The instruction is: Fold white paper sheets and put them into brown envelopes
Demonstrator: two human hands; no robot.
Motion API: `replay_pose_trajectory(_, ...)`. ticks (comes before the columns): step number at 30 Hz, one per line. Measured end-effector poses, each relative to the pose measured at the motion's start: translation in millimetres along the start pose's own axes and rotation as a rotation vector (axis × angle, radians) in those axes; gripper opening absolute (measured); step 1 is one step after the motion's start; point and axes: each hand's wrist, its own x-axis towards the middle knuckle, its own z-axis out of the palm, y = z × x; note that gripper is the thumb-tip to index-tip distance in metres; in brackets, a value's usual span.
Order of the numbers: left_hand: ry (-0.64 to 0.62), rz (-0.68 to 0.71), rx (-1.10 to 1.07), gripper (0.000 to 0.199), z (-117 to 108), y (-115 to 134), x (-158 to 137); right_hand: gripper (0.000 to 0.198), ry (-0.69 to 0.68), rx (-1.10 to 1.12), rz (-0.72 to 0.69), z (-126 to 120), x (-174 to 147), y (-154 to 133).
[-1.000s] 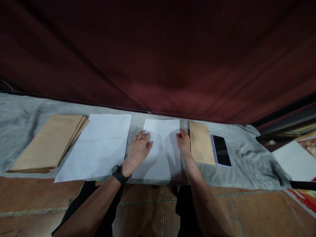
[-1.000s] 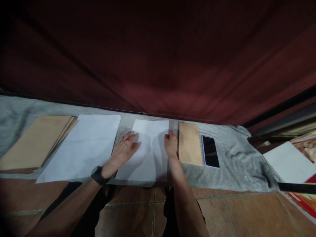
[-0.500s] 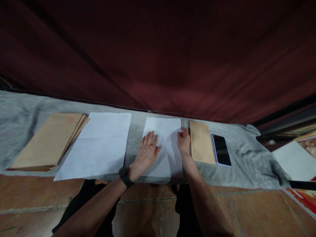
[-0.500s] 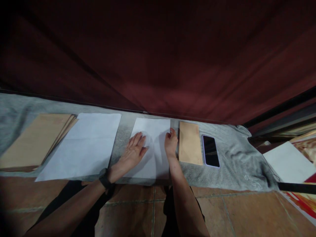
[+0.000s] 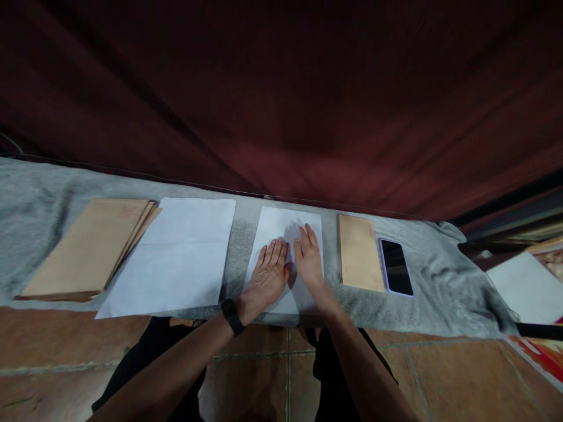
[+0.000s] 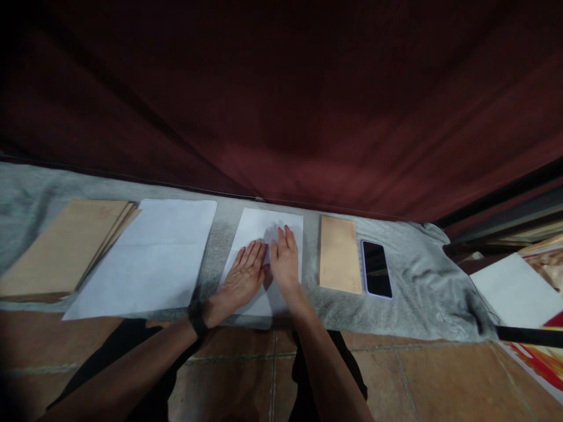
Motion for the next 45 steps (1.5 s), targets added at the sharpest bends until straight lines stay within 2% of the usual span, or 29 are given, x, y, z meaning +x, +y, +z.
replay_pose_trajectory(3, 0.007, 0.028, 0.036, 0.06, 5.1, -2.0, -0.3, 0.05, -0.149, -0.035, -0.126, 12.0, -14.0, -9.6)
replay_pose_trajectory(6, 0.044, 0.055, 0.046, 0.061, 12.9, -5.9, -1.9, 0.05, -0.2, -0.149, -0.199, 14.7, -20.5, -10.7)
replay_pose_trajectory(11, 0.109, 0.086, 0.059, 0.057, 22.2, -13.7, -4.9, 0.053, -0.199, -0.312, -0.233, 7.8, -22.9, -3.8)
replay_pose_trajectory(16, 0.125, 0.053, 0.058, 0.059, 16.1, -20.3, -8.3, 0.054, -0.174, -0.39, -0.244, 2.4, -27.9, 3.2)
replay_pose_trajectory(27, 0.117, -0.028, 0.035, 0.065, 5.3, -39.1, -18.3, 0.058, -0.07, -0.463, -0.237, -1.4, -32.9, 18.9)
replay_pose_trajectory(36, 0.139, -0.085, 0.016, 0.064, 2.5, -49.8, -23.6, 0.061, -0.072, -0.458, -0.183, -11.2, -38.3, 25.7)
replay_pose_trajectory(41, 0.201, -0.065, 0.002, 0.064, -5.4, -37.1, -27.1, 0.059, -0.063, -0.345, -0.19, -12.3, -51.8, 9.2)
replay_pose_trajectory(45, 0.179, 0.091, 0.007, 0.066, 2.3, -13.9, -38.7, 0.06, -0.206, -0.246, -0.249, -5.9, -69.7, -16.2)
